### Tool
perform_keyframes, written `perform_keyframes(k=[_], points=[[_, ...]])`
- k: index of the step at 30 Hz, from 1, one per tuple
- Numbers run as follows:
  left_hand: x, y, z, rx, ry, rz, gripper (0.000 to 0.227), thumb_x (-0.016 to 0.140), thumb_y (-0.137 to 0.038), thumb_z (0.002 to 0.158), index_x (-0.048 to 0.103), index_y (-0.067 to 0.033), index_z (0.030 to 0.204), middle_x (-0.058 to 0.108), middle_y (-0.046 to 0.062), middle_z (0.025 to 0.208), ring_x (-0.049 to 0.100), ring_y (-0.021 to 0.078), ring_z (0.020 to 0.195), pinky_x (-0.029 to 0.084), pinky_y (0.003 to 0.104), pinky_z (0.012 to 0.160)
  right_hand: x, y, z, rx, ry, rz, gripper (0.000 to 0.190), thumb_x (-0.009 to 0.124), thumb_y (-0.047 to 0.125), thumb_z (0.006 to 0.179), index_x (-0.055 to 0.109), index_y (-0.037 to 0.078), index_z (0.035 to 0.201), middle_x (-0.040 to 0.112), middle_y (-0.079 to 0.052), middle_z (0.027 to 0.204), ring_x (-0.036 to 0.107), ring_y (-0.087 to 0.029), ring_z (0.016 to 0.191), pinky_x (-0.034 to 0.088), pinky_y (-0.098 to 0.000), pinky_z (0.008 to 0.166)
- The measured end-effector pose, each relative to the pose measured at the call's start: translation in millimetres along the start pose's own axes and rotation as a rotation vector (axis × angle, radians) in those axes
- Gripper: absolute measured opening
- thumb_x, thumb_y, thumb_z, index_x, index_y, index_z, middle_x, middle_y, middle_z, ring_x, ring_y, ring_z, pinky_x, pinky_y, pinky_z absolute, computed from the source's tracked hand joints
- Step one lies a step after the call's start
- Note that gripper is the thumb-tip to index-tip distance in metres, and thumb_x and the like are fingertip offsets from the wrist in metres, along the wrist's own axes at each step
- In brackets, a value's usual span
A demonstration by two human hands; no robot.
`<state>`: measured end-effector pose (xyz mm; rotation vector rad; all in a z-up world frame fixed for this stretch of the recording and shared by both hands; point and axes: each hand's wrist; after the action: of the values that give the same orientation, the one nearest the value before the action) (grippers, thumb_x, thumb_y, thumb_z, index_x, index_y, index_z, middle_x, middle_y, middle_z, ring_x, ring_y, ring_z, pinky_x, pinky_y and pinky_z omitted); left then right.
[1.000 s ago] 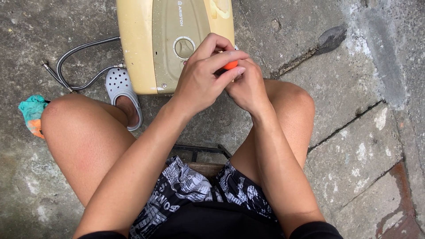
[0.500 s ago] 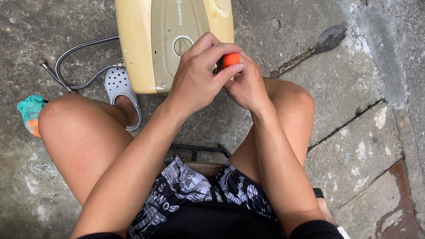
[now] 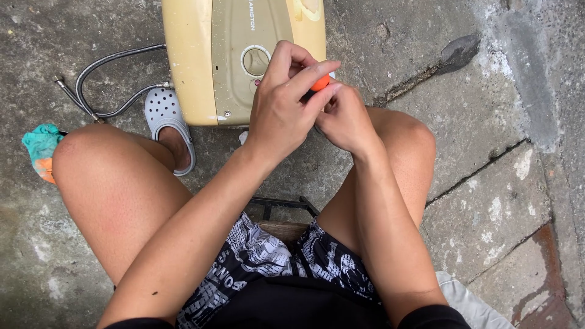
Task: The person removes the front cover of a water heater by hand and using a screwdriver, then uses the screwdriver to press a component inside the unit before reattaching and turning a dial on the cover.
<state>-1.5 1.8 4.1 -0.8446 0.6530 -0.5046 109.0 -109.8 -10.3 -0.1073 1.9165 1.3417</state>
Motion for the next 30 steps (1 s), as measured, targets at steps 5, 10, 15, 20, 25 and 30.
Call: perform_keyframes(k=[5,10,15,20,25,30], points=[[-17.1,-3.6,10.6,-0.126,0.219,-0.172,0.038,0.065,-0.006,0.101,0.065,-0.0151,0.138,0.057,0.003,0.106,0.064,0.0185,0.101,0.05,0.03,0.094,-10.5,7.5,-6.7,0.026,0.032,0.199,0.014,0.06,-0.001,0.092,0.055,0.012,0.089,0.055,0.003,0.079,0.048,-0.007,0.075,0.039,-0.0242,0.063],[-8.0,-14.4,8.6,-0.103,0.247,-0.281,0.029,0.063,-0.004,0.099,0.065,-0.004,0.128,0.067,0.013,0.133,0.066,0.0268,0.127,0.048,0.036,0.113,-10.2,2.8,-3.4,-0.063,-0.083,-0.127,0.013,0.072,0.011,0.085,0.063,0.008,0.077,0.068,-0.006,0.07,0.057,-0.018,0.065,0.046,-0.0371,0.058],[0.8,-6.5,6.5,-0.093,0.2,-0.187,0.021,0.064,-0.013,0.102,0.068,-0.0052,0.121,0.072,0.01,0.121,0.069,0.0259,0.114,0.051,0.036,0.101,0.2,-3.8,-2.0,-0.081,-0.122,-0.145,0.006,0.057,0.008,0.087,0.055,0.006,0.082,0.058,-0.006,0.078,0.052,-0.021,0.07,0.042,-0.0371,0.06],[-6.9,3.3,13.3,-0.023,0.4,-0.369,0.03,0.05,-0.005,0.106,0.065,-0.002,0.132,0.064,0.014,0.14,0.052,0.0326,0.142,0.04,0.045,0.122,3.0,-3.0,0.7,-0.095,-0.11,-0.191,0.008,0.053,0.006,0.088,0.06,0.002,0.084,0.063,-0.012,0.078,0.059,-0.026,0.07,0.044,-0.0403,0.057],[-2.9,-7.6,14.9,-0.069,0.393,-0.319,0.039,0.039,-0.002,0.103,0.062,-0.0069,0.134,0.057,0.013,0.13,0.057,0.0276,0.128,0.043,0.039,0.11,0.7,-3.4,2.3,-0.105,-0.113,-0.26,0.022,0.047,0.004,0.088,0.068,-0.003,0.088,0.071,-0.021,0.078,0.069,-0.033,0.07,0.046,-0.0451,0.052],[5.6,-7.1,8.8,-0.055,0.324,-0.146,0.03,0.045,-0.008,0.103,0.067,-0.0086,0.123,0.059,0.011,0.117,0.056,0.0281,0.116,0.045,0.041,0.102,-4.4,5.2,-3.8,-0.107,-0.05,-0.093,0.024,0.051,0.006,0.093,0.065,0.0,0.112,0.071,-0.017,0.105,0.07,-0.029,0.099,0.057,-0.0401,0.074]])
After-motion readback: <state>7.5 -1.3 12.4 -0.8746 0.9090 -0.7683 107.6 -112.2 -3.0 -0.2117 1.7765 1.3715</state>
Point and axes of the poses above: each hand's wrist, its own z-axis towards the middle knuckle, its own x-axis out of the palm, y = z × x
